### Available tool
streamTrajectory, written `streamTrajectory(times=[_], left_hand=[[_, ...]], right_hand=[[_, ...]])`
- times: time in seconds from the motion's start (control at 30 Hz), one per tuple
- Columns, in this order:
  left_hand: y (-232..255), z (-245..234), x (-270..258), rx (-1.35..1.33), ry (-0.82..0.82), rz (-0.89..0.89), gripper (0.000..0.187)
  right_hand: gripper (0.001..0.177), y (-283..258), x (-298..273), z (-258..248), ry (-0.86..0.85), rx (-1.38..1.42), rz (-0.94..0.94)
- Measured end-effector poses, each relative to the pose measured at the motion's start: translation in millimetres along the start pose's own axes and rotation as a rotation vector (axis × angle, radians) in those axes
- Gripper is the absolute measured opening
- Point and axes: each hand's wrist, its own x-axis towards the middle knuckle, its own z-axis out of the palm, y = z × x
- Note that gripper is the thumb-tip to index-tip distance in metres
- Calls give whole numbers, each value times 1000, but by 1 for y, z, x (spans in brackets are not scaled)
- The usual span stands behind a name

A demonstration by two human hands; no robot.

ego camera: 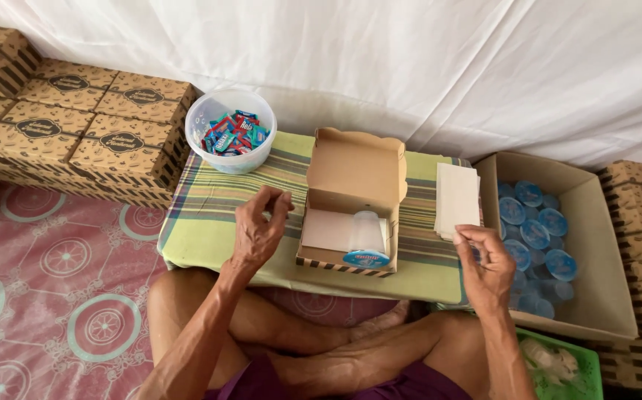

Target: A person is manually assembling small cardboard boxes and filling them with a wrapped snack, a small cup of water, and a straw.

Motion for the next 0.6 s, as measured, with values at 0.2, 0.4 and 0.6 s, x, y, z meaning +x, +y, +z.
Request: streamTrajectory(times=[0.2, 0.4, 0.6], left_hand=[[-12, 2, -10, 84, -18, -121, 16], [-19, 3, -12, 122, -101, -96, 14], [-13, 6, -15, 187, -161, -3, 16]], right_hand=[[9, 57, -21, -23, 110, -11, 212], [6, 51, -24, -15, 189, -143, 128], [9, 34, -22, -8, 197, -348, -93]])
